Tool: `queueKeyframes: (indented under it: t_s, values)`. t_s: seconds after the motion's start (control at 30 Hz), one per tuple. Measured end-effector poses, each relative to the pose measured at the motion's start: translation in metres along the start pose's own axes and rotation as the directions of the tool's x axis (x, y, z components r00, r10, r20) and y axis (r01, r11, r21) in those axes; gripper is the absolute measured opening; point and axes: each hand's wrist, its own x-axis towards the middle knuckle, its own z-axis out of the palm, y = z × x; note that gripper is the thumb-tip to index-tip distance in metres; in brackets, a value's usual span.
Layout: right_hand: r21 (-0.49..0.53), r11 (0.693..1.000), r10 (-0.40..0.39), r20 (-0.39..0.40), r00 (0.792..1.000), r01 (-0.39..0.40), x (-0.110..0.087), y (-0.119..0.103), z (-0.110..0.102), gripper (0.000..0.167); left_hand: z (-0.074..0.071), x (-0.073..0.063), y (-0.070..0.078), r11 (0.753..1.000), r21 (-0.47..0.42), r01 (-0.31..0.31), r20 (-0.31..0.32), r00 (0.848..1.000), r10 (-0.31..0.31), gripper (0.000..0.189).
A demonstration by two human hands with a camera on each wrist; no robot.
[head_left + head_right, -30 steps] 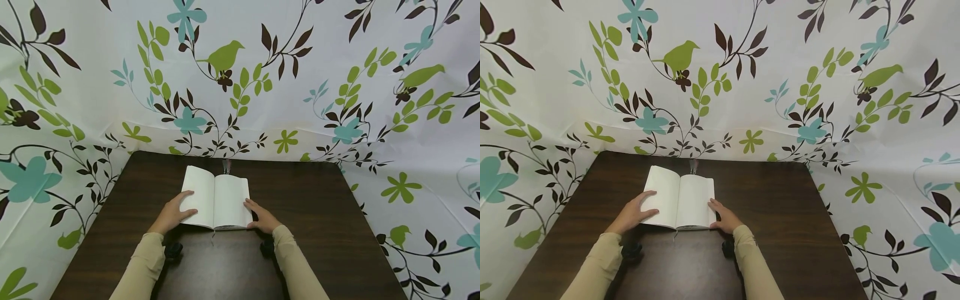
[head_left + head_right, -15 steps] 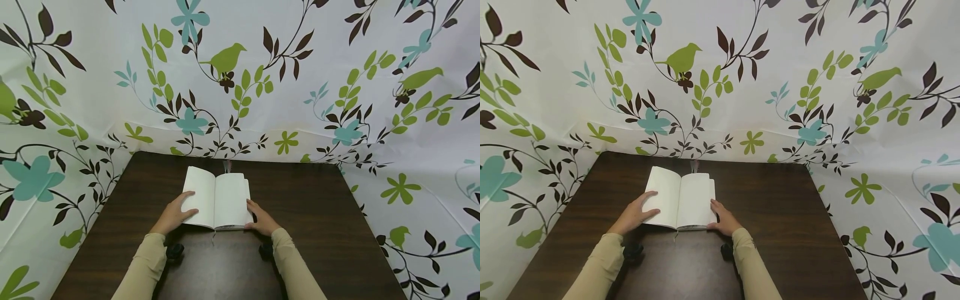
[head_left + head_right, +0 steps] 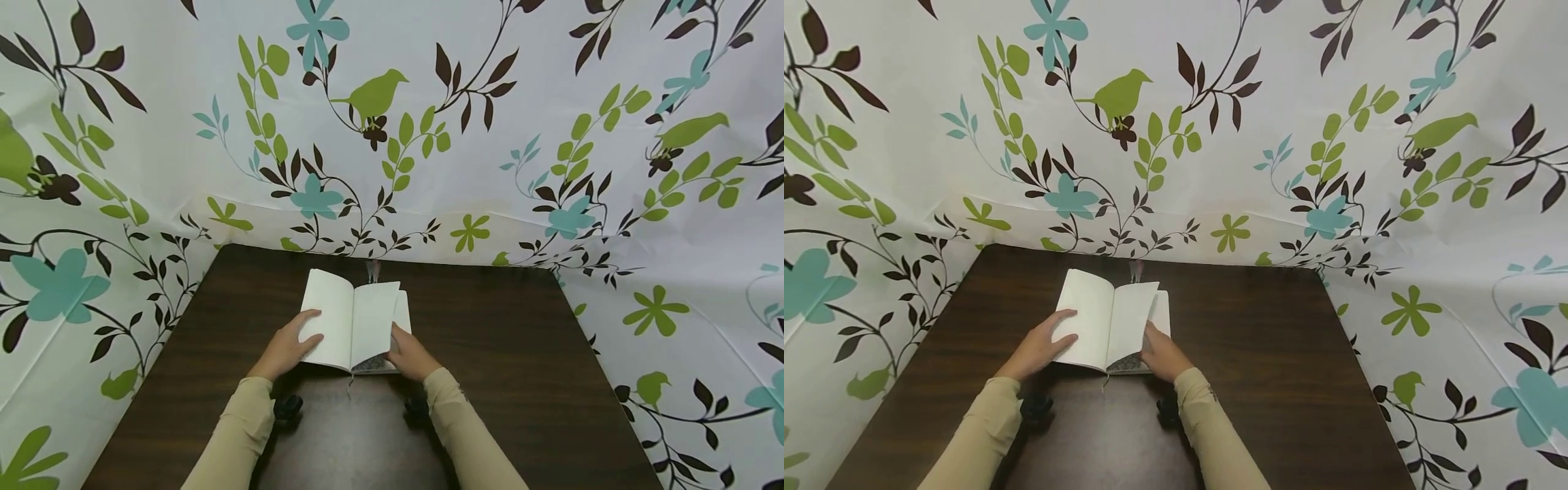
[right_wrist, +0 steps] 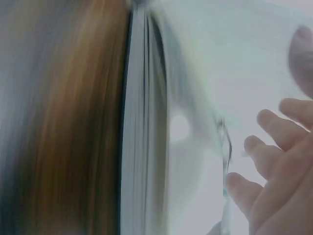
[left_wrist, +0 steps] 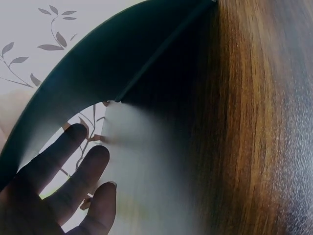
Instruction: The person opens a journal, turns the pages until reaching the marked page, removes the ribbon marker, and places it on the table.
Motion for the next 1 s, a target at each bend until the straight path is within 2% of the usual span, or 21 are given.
queueKeyframes:
  t_s: [0.07,0.17,0.3,0.37,0.43,0.53,0.6,0.7,0.77,0.83,0.9,1.0]
  values:
    - [0.006,1.000,-0.006,0.021,1.000,0.006,0.007,-0.014,0.006,0.063,0.001,0.001,0.000,1.000,-0.018,0.001,-0.018,1.000,-0.002,0.050]
    - [-0.064,0.998,-0.021,0.064,0.998,0.025,0.016,-0.029,0.019,0.068,0.002,0.002,0.001,0.996,-0.087,0.001,-0.024,1.000,-0.003,0.045]
    - [-0.225,0.969,-0.080,0.106,0.991,0.102,0.023,-0.036,0.035,0.064,0.002,0.003,0.004,0.978,-0.201,0.050,0.015,0.999,-0.048,0.067]
    - [-0.289,0.949,-0.090,0.130,0.987,0.125,0.024,-0.037,0.040,0.060,0.001,0.003,0.006,0.966,-0.245,0.084,0.045,0.996,-0.075,0.071]
    - [-0.322,0.937,-0.094,0.147,0.985,0.137,0.023,-0.037,0.043,0.057,0.001,0.003,0.007,0.969,-0.230,0.090,0.053,0.995,-0.080,0.068]
    - [-0.324,0.935,-0.095,0.157,0.983,0.142,0.022,-0.038,0.046,0.056,0.000,0.003,0.006,0.979,-0.189,0.072,0.046,0.997,-0.064,0.061]
    - [-0.316,0.938,-0.106,0.136,0.985,0.145,0.022,-0.038,0.047,0.054,0.000,0.003,0.005,0.988,-0.146,0.057,0.029,0.998,-0.053,0.061]
    - [-0.301,0.944,-0.121,0.061,0.991,0.133,0.023,-0.036,0.048,0.047,-0.002,0.002,0.005,0.988,-0.140,0.060,0.018,0.998,-0.058,0.068]
    - [-0.284,0.954,-0.110,-0.030,0.993,0.097,0.024,-0.034,0.047,0.042,-0.003,0.002,0.005,0.987,-0.146,0.066,0.020,0.998,-0.064,0.074]
    - [-0.271,0.962,-0.073,-0.147,0.986,0.030,0.025,-0.032,0.045,0.035,-0.003,0.003,0.005,0.987,-0.147,0.070,0.025,0.997,-0.067,0.077]
    - [-0.254,0.965,-0.003,-0.272,0.962,-0.069,0.026,-0.030,0.043,0.030,-0.004,0.003,0.004,0.986,-0.146,0.075,0.042,0.997,-0.070,0.079]
    - [-0.252,0.939,0.109,-0.425,0.899,-0.233,0.028,-0.026,0.040,0.023,-0.005,0.003,0.001,0.986,-0.146,0.087,0.062,0.995,-0.078,0.080]
